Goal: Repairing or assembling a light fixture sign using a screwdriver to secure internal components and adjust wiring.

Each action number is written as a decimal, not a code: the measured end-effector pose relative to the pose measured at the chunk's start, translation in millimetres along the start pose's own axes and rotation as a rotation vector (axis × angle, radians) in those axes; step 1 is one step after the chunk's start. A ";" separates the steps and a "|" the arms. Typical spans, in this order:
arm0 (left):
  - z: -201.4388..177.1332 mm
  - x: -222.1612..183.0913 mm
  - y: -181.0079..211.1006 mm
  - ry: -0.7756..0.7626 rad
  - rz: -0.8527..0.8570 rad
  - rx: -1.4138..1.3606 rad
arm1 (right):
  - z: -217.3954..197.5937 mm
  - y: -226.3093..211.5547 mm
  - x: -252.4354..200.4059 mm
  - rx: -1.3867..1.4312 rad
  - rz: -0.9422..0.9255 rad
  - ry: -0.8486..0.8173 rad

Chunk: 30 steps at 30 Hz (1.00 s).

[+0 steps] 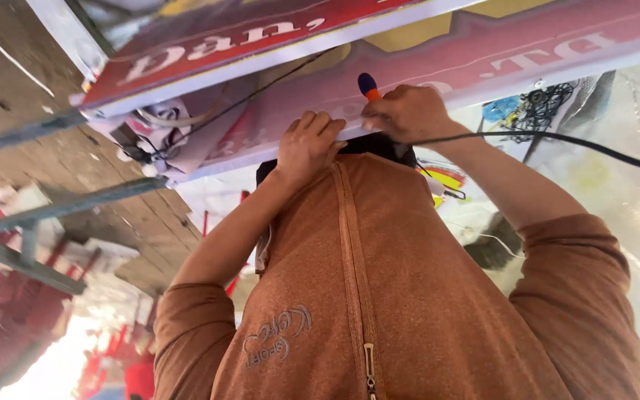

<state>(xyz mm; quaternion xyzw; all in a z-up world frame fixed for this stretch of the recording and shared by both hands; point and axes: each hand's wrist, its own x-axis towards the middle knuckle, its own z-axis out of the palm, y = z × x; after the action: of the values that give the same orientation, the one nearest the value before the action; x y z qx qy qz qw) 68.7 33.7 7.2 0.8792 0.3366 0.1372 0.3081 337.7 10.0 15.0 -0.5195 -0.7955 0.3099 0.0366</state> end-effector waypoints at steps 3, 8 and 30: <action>-9.9 1.8 4.0 -0.017 -0.111 -0.056 | -11.5 21.4 5.2 0.327 0.119 -0.102; -1.9 -6.0 1.7 -0.054 -0.091 -0.050 | -1.3 45.7 -3.1 0.001 0.070 -0.315; 0.2 44.1 -46.0 -0.755 -0.797 -0.752 | -10.8 35.4 55.8 0.614 0.457 -0.815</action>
<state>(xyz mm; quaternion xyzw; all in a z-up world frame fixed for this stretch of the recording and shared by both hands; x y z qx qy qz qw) 77.9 90.3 -20.7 0.5076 0.4341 -0.1966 0.7178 344.7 71.8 -9.8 -0.4823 -0.4857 0.7031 -0.1925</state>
